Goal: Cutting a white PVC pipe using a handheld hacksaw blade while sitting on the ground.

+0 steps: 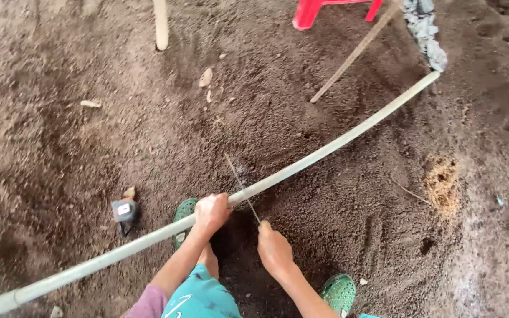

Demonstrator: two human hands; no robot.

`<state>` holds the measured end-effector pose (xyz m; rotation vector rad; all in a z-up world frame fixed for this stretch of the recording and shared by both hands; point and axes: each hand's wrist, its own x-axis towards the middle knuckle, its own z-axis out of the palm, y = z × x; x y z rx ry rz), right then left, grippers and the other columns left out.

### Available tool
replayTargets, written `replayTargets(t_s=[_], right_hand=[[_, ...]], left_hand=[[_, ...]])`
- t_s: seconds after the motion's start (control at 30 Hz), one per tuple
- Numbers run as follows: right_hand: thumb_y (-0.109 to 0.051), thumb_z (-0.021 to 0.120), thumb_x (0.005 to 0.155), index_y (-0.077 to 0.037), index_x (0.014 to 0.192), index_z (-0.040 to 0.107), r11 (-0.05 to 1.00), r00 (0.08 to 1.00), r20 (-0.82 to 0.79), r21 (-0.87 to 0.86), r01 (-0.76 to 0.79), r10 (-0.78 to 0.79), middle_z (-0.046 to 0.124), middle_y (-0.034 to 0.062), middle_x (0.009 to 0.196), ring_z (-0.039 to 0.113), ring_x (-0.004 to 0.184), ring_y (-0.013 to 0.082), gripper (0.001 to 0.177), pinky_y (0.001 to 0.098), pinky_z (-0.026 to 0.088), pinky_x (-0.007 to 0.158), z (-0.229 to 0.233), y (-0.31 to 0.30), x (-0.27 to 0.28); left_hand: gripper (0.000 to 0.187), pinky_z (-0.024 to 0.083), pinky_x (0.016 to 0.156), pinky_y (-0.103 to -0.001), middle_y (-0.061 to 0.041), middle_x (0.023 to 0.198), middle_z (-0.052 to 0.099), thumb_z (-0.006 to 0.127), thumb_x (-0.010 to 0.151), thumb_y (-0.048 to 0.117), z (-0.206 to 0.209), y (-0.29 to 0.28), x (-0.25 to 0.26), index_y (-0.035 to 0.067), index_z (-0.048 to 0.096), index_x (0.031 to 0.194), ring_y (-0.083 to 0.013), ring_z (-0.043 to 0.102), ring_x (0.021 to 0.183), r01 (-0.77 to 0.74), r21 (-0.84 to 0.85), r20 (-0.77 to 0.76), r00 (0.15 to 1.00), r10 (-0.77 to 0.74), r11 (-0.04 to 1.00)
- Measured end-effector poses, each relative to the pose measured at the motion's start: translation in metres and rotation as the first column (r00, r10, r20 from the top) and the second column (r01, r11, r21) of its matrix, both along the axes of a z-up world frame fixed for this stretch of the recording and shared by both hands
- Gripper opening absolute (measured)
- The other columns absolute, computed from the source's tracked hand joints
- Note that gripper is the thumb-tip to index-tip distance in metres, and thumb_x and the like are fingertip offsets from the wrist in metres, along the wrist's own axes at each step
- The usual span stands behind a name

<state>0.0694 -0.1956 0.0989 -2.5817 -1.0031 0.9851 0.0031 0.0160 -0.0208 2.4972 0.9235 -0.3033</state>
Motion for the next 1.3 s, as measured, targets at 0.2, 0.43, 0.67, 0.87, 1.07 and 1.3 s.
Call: replayTargets(t_s=[0.2,0.43,0.67,0.87,1.07,1.3], right_hand=[[-0.01,0.033,0.112,0.012,0.149,0.046,1.0,1.0,0.024,0.013,-0.004,0.003,0.074,0.0337,0.104,0.079,0.085,0.0395,0.044,0.0478,0.066,0.064,-0.018,0.034,0.014],[-0.012,0.051,0.101,-0.006,0.097,0.047,0.99,0.981,0.193,0.14,-0.024,-0.003,0.067,0.0183,0.069,0.066,0.057,0.0408,0.008,0.0552,0.052,0.058,-0.029,-0.022,-0.01],[-0.01,0.044,0.102,-0.004,0.103,0.051,0.985,0.956,0.294,0.165,-0.052,0.001,0.071,0.0218,0.073,0.072,0.067,0.0463,0.01,0.06,0.056,0.063,-0.036,0.041,0.009],[-0.006,0.045,0.102,-0.004,0.099,0.049,0.995,0.977,0.206,0.075,-0.067,0.05,0.069,0.017,0.071,0.07,0.06,0.038,0.005,0.0545,0.055,0.059,-0.013,-0.001,-0.006],[-0.014,0.042,0.104,-0.004,0.095,0.046,0.993,0.982,0.188,0.114,-0.037,0.015,0.069,0.0224,0.076,0.068,0.068,0.046,0.014,0.0596,0.052,0.068,-0.018,0.031,0.003],[-0.01,0.043,0.106,-0.002,0.099,0.052,0.994,0.973,0.226,0.085,-0.07,0.05,0.069,0.0184,0.071,0.07,0.058,0.0362,0.014,0.0501,0.057,0.055,-0.024,-0.009,-0.005]], left_hand=[[0.027,0.067,0.086,-0.044,-0.007,0.092,0.081,0.08,0.086,0.034,-0.004,-0.003,-0.01,0.021,0.074,0.109,-0.0285,0.082,0.097,0.025,0.025,0.105,0.994,-0.027,0.999],[0.015,0.062,0.067,-0.038,-0.006,0.079,0.076,0.07,0.1,0.024,0.045,-0.005,-0.008,0.011,0.076,0.095,-0.0216,0.071,0.065,-0.014,-0.018,0.108,0.994,0.016,1.0],[0.01,0.061,0.072,-0.038,-0.005,0.082,0.078,0.073,0.09,0.02,0.041,-0.005,-0.017,0.014,0.078,0.095,-0.0229,0.073,0.071,-0.001,-0.022,0.159,0.987,0.005,1.0],[0.009,0.062,0.068,-0.038,-0.007,0.082,0.078,0.073,0.093,0.016,0.035,-0.002,-0.014,0.01,0.076,0.099,-0.0227,0.073,0.069,0.01,-0.026,0.164,0.986,-0.006,1.0],[0.008,0.059,0.063,-0.037,0.0,0.07,0.075,0.074,0.092,0.021,0.033,-0.005,-0.016,0.012,0.074,0.09,-0.0203,0.071,0.062,0.013,0.025,0.174,0.985,-0.017,1.0],[0.008,0.062,0.058,-0.033,-0.002,0.074,0.075,0.074,0.097,0.019,0.033,0.002,-0.008,0.011,0.074,0.096,-0.0176,0.07,0.06,0.018,0.013,0.104,0.994,-0.019,1.0]])
